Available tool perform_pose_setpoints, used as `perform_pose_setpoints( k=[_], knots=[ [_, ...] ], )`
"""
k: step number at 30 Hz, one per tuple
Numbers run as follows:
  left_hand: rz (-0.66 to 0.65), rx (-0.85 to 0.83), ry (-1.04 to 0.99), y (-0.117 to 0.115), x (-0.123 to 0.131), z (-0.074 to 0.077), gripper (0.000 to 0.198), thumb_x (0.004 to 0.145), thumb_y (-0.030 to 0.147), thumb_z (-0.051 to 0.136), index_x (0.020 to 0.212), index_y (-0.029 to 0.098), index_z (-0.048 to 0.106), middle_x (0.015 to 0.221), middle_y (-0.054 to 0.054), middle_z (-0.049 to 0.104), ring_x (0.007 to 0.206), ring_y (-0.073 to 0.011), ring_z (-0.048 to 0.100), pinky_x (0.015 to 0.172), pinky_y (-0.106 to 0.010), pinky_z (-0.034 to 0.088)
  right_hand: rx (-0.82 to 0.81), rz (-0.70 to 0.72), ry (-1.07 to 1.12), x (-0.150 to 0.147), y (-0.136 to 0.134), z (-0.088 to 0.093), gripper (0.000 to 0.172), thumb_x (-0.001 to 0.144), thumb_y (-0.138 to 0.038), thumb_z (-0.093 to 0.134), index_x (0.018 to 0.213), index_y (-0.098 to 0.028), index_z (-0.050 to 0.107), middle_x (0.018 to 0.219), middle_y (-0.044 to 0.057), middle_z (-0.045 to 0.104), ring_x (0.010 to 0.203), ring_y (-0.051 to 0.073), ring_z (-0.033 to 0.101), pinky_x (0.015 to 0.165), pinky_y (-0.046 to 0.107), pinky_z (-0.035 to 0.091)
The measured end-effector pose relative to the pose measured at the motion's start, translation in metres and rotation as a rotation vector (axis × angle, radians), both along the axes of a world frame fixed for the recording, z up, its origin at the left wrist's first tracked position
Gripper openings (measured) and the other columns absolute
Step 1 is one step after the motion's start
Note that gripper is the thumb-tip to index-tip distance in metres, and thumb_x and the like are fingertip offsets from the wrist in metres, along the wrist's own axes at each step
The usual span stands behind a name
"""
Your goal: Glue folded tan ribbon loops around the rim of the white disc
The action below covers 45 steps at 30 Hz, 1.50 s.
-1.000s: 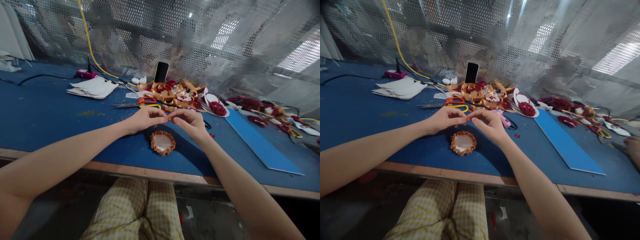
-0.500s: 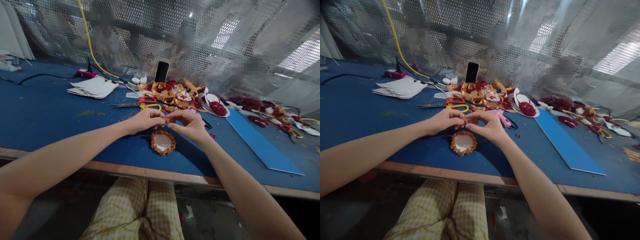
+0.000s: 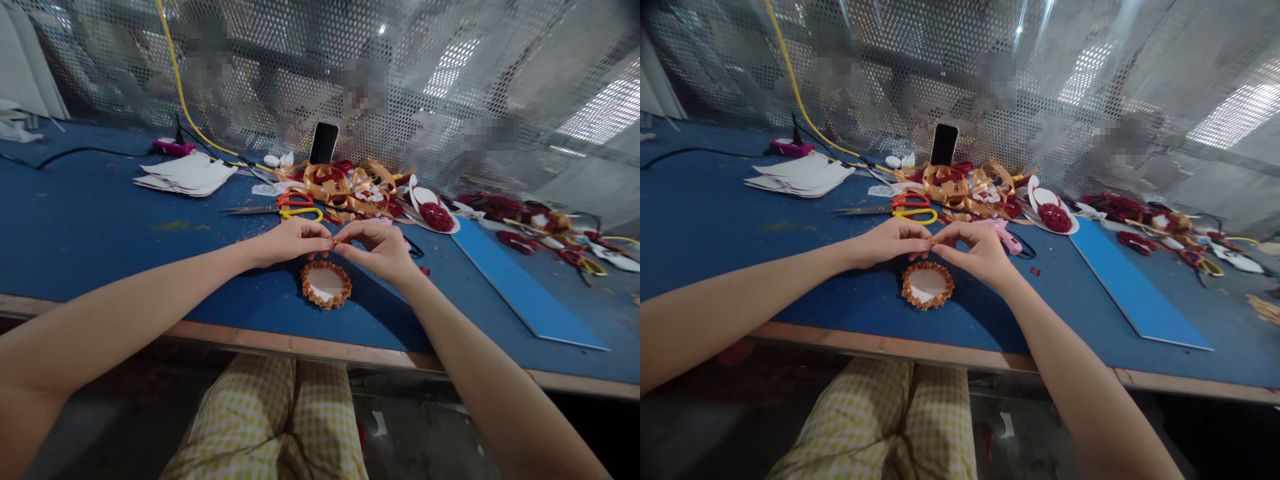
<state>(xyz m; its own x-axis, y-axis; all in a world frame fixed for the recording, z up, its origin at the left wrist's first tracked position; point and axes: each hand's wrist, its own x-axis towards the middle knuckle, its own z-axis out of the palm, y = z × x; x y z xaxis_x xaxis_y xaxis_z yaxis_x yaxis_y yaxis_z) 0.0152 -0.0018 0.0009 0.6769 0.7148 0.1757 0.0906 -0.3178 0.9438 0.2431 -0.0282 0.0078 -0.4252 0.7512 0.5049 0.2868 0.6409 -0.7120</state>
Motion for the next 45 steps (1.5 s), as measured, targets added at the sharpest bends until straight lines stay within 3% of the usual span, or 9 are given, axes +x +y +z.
perform_pose_setpoints(
  k=[11, 17, 21, 24, 36, 45],
  knots=[
    [0.072, -0.052, -0.086, 0.0009, 0.0018, -0.0016, 0.034, 0.075, 0.047, 0.084, 0.085, 0.016, 0.076, 0.079, -0.001, 0.068, 0.067, -0.0105, 0.053, 0.067, -0.028, 0.042, -0.015, -0.079, 0.004, -0.0012, 0.0031, -0.0011, 0.028, 0.083, -0.049, 0.085, 0.083, -0.022, 0.080, 0.082, 0.006, 0.077, 0.075, 0.018, 0.068, 0.068, 0.033, 0.058],
    [0.083, -0.088, -0.150, 0.0054, 0.0017, -0.0056, 0.034, 0.073, 0.047, 0.087, 0.082, 0.016, 0.077, 0.075, 0.000, 0.067, 0.066, -0.0096, 0.051, 0.065, -0.026, 0.038, -0.078, -0.028, 0.079, -0.0016, 0.0029, -0.0006, 0.045, 0.070, -0.051, 0.095, 0.101, -0.023, 0.079, 0.094, 0.005, 0.078, 0.079, 0.017, 0.071, 0.076, 0.033, 0.060],
    [0.087, -0.086, -0.164, 0.0067, 0.0015, -0.0057, 0.034, 0.074, 0.047, 0.086, 0.083, 0.016, 0.077, 0.079, -0.001, 0.071, 0.071, -0.0107, 0.055, 0.070, -0.027, 0.041, -0.070, -0.036, 0.133, 0.0017, 0.0017, 0.0010, 0.041, 0.087, -0.061, 0.078, 0.102, -0.023, 0.080, 0.086, 0.004, 0.076, 0.077, 0.017, 0.070, 0.075, 0.033, 0.059],
    [0.082, -0.094, -0.176, 0.0062, 0.0016, -0.0052, 0.032, 0.075, 0.045, 0.085, 0.081, 0.015, 0.076, 0.079, -0.001, 0.071, 0.073, -0.0110, 0.056, 0.071, -0.027, 0.041, -0.049, -0.080, 0.196, 0.0045, 0.0037, -0.0013, 0.048, 0.096, -0.067, 0.062, 0.098, -0.024, 0.082, 0.079, 0.005, 0.074, 0.074, 0.018, 0.068, 0.073, 0.035, 0.057],
    [0.067, -0.050, -0.164, 0.0015, 0.0008, -0.0027, 0.044, 0.082, 0.059, 0.080, 0.083, 0.015, 0.076, 0.085, -0.006, 0.075, 0.068, -0.0105, 0.053, 0.064, -0.026, 0.042, -0.041, -0.306, 0.291, -0.0013, 0.0048, 0.0009, 0.065, 0.094, -0.080, 0.052, 0.073, -0.023, 0.078, 0.058, 0.004, 0.064, 0.056, 0.017, 0.061, 0.058, 0.035, 0.051],
    [0.019, -0.060, -0.187, -0.0025, 0.0003, 0.0016, 0.044, 0.079, 0.058, 0.083, 0.077, 0.015, 0.072, 0.079, -0.004, 0.071, 0.067, -0.0100, 0.054, 0.063, -0.025, 0.042, -0.054, -0.310, 0.295, 0.0002, 0.0052, 0.0007, 0.062, 0.094, -0.077, 0.057, 0.072, -0.022, 0.077, 0.056, 0.003, 0.063, 0.051, 0.015, 0.057, 0.055, 0.033, 0.047]
  ],
)
